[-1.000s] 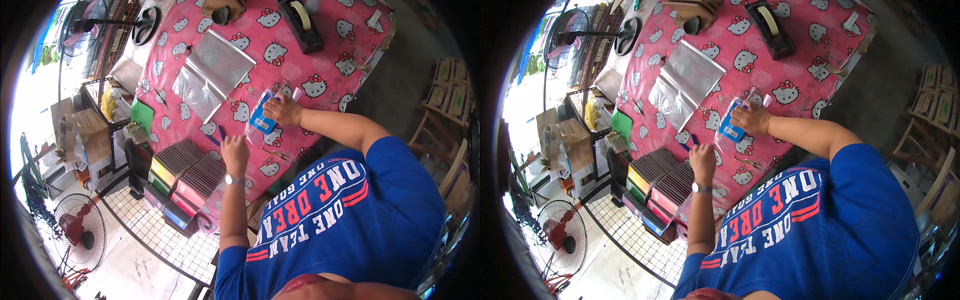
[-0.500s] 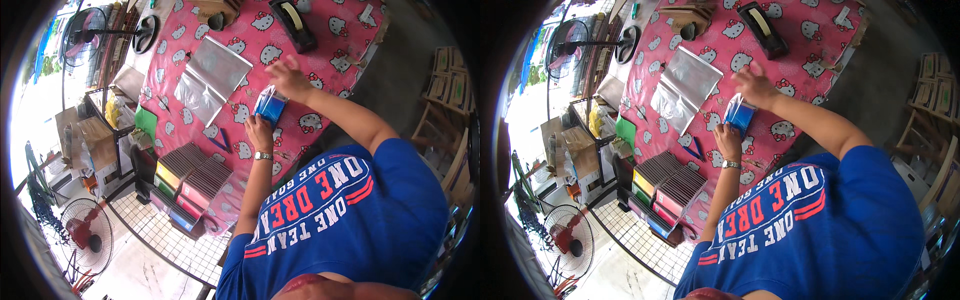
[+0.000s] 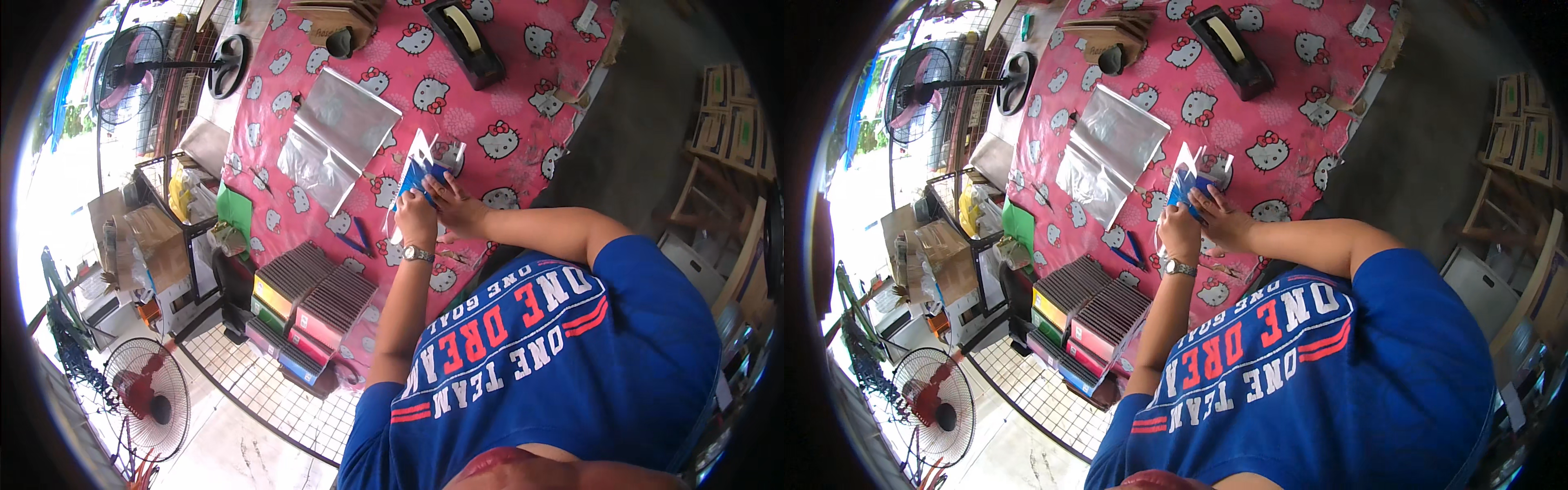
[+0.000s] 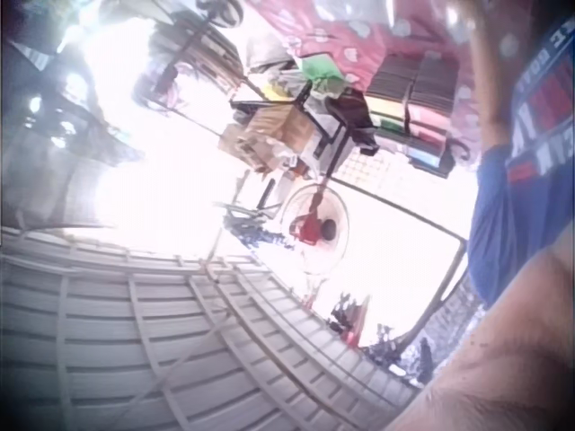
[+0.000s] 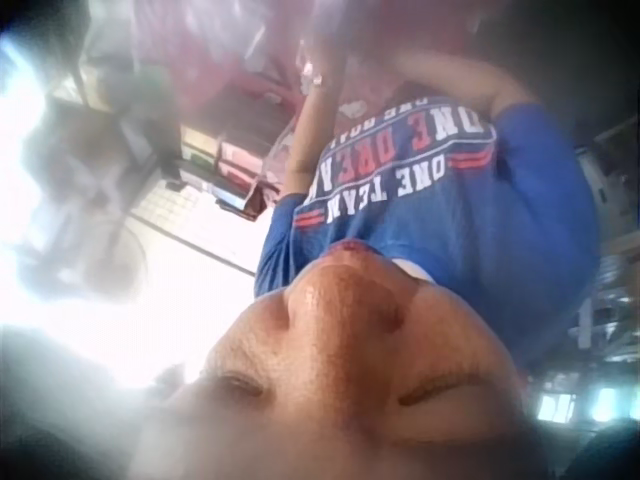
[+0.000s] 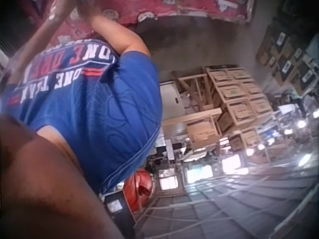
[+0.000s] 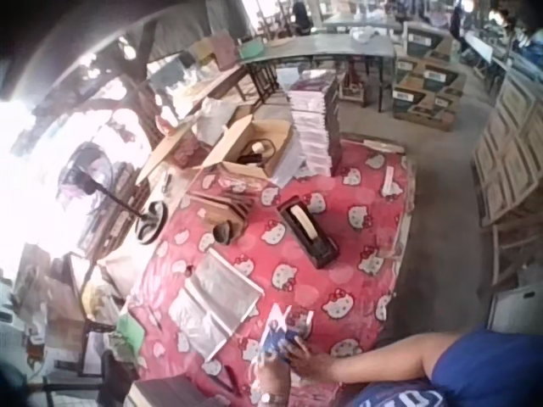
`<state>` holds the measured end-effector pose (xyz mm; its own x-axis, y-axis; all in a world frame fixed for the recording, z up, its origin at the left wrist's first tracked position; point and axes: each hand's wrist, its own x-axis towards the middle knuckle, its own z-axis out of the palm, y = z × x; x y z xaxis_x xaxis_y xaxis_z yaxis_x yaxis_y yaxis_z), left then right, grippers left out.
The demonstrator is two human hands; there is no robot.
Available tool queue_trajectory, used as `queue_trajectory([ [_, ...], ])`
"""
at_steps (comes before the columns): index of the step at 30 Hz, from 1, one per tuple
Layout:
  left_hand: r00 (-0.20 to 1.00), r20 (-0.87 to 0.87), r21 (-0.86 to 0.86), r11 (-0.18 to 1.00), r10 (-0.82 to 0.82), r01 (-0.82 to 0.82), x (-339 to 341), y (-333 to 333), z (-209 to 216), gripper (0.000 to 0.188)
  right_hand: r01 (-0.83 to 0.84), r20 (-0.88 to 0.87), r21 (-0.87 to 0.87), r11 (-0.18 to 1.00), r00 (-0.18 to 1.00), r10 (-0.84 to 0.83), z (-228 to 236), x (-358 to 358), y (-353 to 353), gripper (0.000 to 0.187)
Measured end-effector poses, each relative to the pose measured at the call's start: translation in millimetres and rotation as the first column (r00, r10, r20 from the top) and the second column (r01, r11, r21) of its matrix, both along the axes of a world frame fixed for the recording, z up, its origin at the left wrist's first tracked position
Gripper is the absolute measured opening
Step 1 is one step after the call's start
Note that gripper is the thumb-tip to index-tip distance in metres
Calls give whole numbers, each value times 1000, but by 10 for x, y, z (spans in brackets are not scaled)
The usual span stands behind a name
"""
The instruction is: The person places stacks of small notebooks into clear plastic bags and seals them using tape.
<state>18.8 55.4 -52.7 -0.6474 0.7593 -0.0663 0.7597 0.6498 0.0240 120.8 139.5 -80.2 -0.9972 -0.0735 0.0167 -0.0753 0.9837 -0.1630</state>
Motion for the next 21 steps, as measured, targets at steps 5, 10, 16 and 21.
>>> queue_trajectory([
  [5,999,32,-68,997,-26,28,5,52,-41,16,-57,-12,-150,987,998,56,73,-159,283,91],
  [10,984,-167,-121,991,-70,50,143,18,-209,27,41,-403,-672,739,817,-412,270,-280,1638,42],
  [16,992,-102,-253,966,-75,47,261,37,-266,49,613,561,-774,-156,551,-618,157,-266,2546,24],
  [21,997,-53,-97,994,-55,50,330,-98,-193,53,158,495,-849,-504,568,-657,130,-208,2229,12],
])
